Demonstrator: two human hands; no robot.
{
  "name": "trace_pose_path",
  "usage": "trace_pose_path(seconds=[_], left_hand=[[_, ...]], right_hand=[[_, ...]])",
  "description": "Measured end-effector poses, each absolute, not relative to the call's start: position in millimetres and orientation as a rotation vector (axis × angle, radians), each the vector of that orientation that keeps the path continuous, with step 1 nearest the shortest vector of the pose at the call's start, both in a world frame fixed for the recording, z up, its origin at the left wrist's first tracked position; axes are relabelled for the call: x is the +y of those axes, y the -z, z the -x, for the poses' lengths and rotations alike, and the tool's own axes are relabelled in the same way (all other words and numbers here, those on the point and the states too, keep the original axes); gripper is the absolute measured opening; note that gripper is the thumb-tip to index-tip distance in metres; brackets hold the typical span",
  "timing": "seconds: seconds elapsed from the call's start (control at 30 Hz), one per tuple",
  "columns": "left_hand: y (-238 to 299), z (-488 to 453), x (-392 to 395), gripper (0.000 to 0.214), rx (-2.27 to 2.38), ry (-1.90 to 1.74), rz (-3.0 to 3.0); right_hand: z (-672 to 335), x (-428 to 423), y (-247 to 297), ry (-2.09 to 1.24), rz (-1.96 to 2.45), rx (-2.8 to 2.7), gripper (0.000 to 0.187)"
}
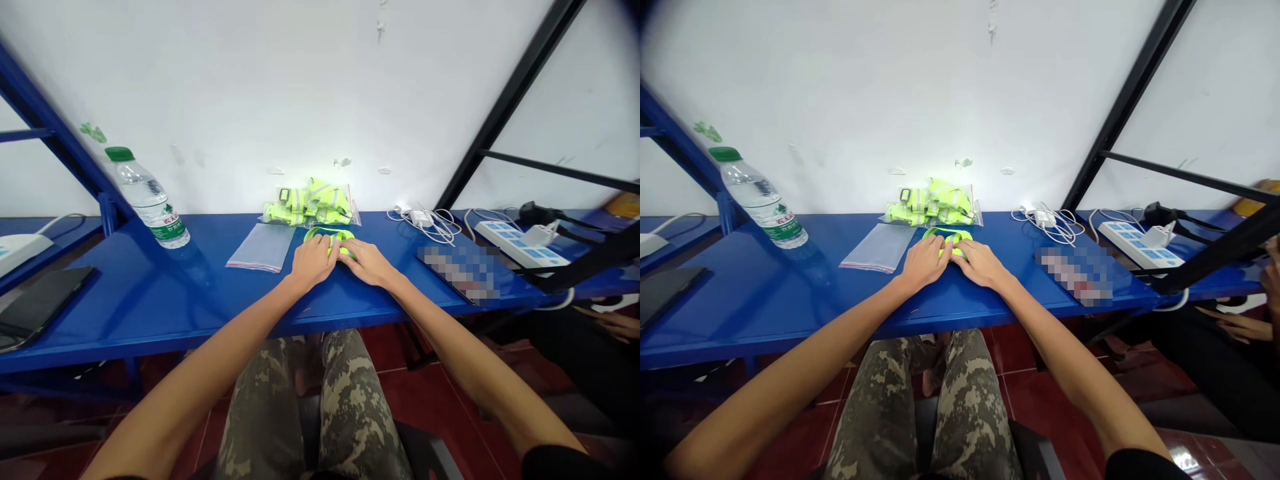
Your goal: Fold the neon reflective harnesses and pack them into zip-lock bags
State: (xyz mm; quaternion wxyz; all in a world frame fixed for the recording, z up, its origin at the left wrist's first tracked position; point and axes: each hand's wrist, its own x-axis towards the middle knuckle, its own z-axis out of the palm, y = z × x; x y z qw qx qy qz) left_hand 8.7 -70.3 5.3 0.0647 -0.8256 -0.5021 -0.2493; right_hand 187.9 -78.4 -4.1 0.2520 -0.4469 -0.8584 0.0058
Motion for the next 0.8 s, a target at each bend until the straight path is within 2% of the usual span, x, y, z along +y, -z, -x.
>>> trace_pose_path(seconds=[0.33,0.8], left_hand=[[-14.2,-9.4,-55.8,0.059,-1.665,0.672,2.483],[-15.0,-3.8,-25.5,0.057,-1.814,0.558,2.556]], right_hand=[[-178.2,-70.1,-5.1,-0.035,1.329,-2.287,0.041],[-163.5,-47.6,2.4,0.031,1.399,-2.131,0.043]])
